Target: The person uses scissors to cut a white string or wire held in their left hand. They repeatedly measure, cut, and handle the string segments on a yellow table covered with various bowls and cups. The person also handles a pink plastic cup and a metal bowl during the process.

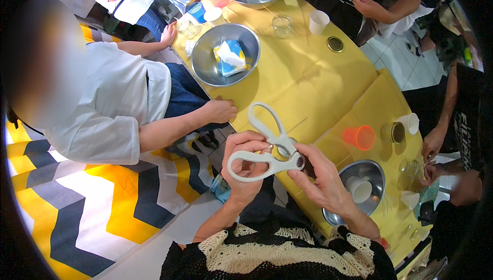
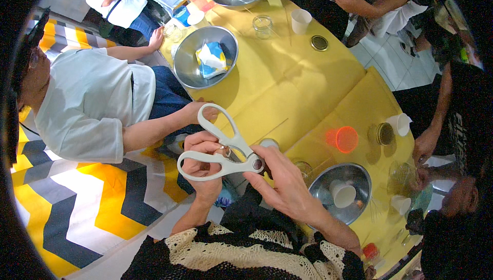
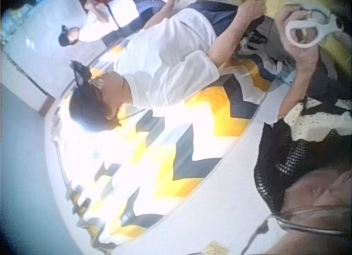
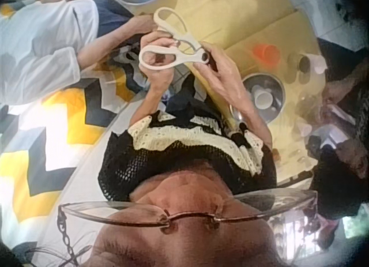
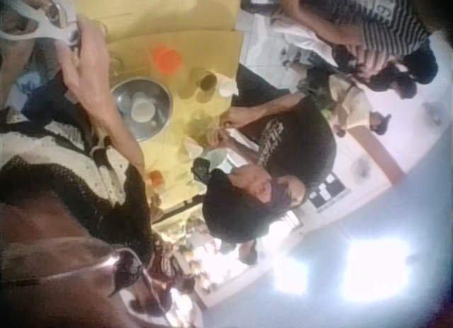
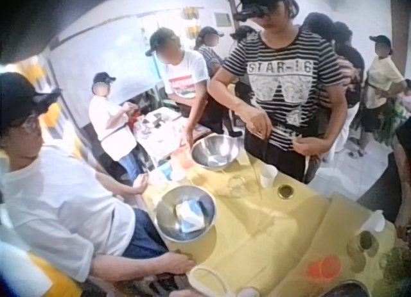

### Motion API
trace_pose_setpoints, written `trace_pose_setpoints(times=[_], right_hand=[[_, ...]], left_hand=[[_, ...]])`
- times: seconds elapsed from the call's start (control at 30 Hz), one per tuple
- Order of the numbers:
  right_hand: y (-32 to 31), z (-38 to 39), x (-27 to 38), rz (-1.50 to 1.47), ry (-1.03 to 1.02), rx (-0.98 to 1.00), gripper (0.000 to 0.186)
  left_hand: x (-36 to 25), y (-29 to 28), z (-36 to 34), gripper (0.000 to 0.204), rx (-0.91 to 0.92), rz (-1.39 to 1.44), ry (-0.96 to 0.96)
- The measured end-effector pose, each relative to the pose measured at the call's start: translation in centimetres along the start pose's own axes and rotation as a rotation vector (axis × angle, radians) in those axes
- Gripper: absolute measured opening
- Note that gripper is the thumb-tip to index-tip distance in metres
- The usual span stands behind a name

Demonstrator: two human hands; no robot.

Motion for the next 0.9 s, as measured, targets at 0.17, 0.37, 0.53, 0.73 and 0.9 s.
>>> trace_pose_setpoints(times=[0.17,0.37,0.53,0.73,0.9], right_hand=[[0.3,-0.4,0.3,-0.066,-0.017,-0.028,0.047],[0.2,-0.6,0.7,0.098,-0.042,0.078,0.057],[0.9,-1.0,0.6,-0.135,-0.058,0.085,0.071],[1.3,-1.2,0.6,-0.176,-0.027,0.162,0.088],[0.5,-1.0,1.5,-0.049,-0.159,0.189,0.092]], left_hand=[[-0.3,0.0,0.4,0.015,-0.033,0.014,0.054],[-0.5,-0.7,0.6,0.015,-0.079,-0.098,0.121],[-1.5,-0.1,0.5,0.015,-0.049,-0.074,0.131],[-2.9,0.2,0.4,0.017,-0.06,-0.159,0.241],[-3.4,0.2,0.6,0.019,-0.061,-0.23,0.292]])
Point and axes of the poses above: each hand's wrist, its own z-axis away from the middle knuckle, its own y-axis out of the palm, x = y × z, the point moved 6 cm from there along -z, towards the middle knuckle, and after that the axes turned 6 degrees about -z, right-handed, at the moved point
